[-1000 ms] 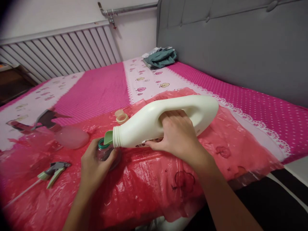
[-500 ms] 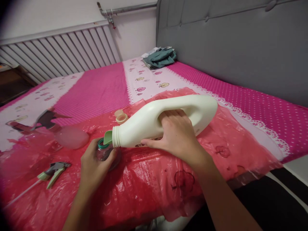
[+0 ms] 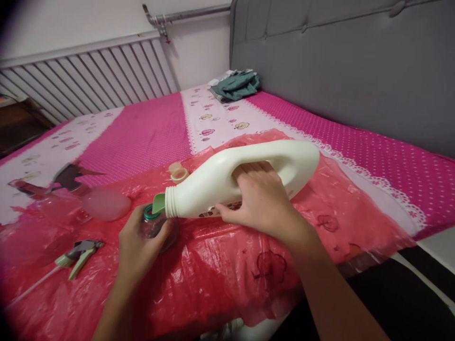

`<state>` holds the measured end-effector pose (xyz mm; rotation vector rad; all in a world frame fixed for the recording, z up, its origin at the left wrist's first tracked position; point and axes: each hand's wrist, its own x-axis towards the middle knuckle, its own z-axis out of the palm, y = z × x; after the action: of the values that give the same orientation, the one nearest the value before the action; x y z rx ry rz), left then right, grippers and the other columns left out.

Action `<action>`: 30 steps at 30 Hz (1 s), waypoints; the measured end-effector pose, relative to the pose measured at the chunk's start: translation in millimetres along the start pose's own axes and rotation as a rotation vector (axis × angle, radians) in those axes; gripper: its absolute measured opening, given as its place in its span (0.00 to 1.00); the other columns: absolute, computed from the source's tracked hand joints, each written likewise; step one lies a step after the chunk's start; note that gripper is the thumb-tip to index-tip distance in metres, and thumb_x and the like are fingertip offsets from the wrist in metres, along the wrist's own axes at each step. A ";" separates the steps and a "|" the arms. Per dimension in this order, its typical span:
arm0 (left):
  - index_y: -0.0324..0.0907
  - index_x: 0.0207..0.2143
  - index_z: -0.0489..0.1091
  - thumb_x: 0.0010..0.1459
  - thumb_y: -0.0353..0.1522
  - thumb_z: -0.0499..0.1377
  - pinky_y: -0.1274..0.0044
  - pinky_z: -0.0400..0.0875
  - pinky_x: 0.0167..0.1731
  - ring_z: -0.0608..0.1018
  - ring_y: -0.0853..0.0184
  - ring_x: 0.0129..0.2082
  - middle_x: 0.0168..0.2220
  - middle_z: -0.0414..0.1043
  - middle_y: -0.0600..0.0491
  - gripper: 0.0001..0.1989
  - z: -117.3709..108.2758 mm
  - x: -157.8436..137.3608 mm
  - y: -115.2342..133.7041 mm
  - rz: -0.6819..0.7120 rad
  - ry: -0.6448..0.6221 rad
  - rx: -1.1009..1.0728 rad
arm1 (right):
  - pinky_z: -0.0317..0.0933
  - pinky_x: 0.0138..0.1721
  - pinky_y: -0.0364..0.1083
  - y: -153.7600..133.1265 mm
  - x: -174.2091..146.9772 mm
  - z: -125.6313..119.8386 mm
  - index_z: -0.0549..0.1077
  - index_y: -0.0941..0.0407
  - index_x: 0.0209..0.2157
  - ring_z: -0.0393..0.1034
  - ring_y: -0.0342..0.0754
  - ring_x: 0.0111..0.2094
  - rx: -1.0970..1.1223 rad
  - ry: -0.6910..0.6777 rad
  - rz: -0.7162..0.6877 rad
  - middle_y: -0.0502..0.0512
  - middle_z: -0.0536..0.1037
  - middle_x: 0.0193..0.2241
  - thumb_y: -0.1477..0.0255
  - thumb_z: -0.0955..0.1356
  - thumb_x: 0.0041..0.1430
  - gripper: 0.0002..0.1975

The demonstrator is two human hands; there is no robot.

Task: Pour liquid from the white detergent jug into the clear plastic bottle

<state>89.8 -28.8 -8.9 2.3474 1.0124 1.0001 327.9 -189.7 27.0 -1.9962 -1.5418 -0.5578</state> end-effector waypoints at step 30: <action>0.44 0.43 0.72 0.57 0.44 0.65 0.71 0.68 0.38 0.77 0.60 0.35 0.37 0.77 0.52 0.16 -0.2 -0.6 -1.6 -0.013 -0.005 0.006 | 0.64 0.50 0.60 2.1 -1.5 -5.6 0.71 0.60 0.44 0.72 0.64 0.45 0.100 -0.050 -0.025 0.63 0.75 0.40 0.64 0.64 0.58 0.17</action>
<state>88.6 -28.1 -10.0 2.3441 1.0297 0.9876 329.7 -194.9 30.0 -1.9312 -1.5943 -0.4350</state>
